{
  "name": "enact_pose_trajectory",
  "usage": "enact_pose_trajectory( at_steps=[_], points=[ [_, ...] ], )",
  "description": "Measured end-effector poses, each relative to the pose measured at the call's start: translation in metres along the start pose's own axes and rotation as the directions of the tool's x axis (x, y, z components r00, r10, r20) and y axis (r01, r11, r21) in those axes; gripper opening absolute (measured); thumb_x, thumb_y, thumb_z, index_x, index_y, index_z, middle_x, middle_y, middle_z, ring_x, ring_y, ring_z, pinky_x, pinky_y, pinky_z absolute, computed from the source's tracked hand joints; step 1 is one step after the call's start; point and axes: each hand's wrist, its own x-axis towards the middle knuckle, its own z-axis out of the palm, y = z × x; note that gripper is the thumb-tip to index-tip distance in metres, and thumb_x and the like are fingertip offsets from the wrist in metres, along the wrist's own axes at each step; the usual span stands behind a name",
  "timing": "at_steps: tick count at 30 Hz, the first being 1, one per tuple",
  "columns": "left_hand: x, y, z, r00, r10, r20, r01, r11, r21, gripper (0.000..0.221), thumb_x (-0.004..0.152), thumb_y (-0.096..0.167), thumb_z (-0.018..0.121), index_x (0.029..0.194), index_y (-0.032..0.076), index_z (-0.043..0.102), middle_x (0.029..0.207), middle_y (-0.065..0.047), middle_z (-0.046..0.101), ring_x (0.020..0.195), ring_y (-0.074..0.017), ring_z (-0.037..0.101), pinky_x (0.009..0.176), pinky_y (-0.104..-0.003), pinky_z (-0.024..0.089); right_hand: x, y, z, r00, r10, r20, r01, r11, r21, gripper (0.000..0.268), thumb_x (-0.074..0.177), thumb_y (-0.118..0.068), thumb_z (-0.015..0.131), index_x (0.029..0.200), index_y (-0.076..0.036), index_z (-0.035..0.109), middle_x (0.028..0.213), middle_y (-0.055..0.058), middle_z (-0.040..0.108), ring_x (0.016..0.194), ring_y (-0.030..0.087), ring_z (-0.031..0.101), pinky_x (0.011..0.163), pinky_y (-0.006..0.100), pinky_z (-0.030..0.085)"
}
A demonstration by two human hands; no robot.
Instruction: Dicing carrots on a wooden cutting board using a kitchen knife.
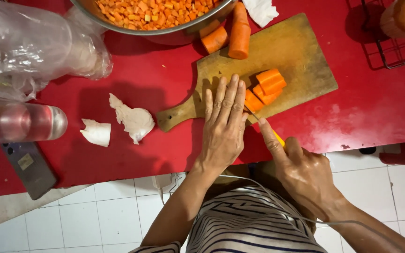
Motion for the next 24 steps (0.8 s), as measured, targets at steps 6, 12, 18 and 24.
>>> enact_pose_trajectory(
  at_steps=[6,12,18,24],
  points=[
    [0.001,0.0,-0.003,1.0,-0.007,0.025,0.007,1.0,-0.025,0.055,0.112,0.016,0.046,0.16,-0.001,0.027,0.17,-0.016,0.027,0.162,-0.0365,0.025,0.136,-0.055,0.014,0.001,0.001,-0.002,1.0,0.002,-0.001,-0.002,1.0,-0.027,0.075,0.093,-0.022,0.069,0.162,-0.02,0.038,0.085,0.003,0.04,0.037,0.013,0.033,0.031,0.035,0.041],
    [-0.001,-0.002,-0.002,0.999,-0.012,0.048,0.015,0.999,-0.052,0.056,0.112,0.018,0.045,0.161,0.0,0.025,0.171,-0.016,0.025,0.163,-0.0352,0.024,0.136,-0.054,0.014,-0.001,-0.002,0.01,1.0,0.022,0.004,-0.022,1.0,0.022,0.08,0.089,-0.03,0.071,0.161,-0.02,0.038,0.088,0.003,0.04,0.036,0.017,0.033,0.031,0.038,0.042],
    [0.001,0.001,-0.007,0.998,-0.033,0.045,0.038,0.992,-0.123,0.06,0.113,0.031,0.036,0.163,0.004,0.018,0.171,-0.019,0.026,0.164,-0.0384,0.014,0.134,-0.064,0.004,0.006,0.0,0.018,0.994,0.082,0.067,-0.087,0.993,0.08,0.095,0.074,-0.028,0.068,0.163,-0.026,0.034,0.086,0.004,0.052,0.033,0.024,0.046,0.033,0.043,0.044],
    [0.0,-0.005,-0.008,0.969,-0.021,-0.246,-0.039,0.971,-0.234,0.044,0.104,0.024,0.063,0.144,0.008,0.055,0.151,-0.016,0.05,0.143,-0.0388,0.044,0.125,-0.055,0.037,0.032,0.023,-0.003,0.976,0.086,0.198,-0.189,0.786,0.588,0.065,0.097,0.0,0.055,0.157,-0.018,0.041,0.049,0.0,0.046,0.036,0.012,0.037,0.035,0.029,0.04]
  ],
)
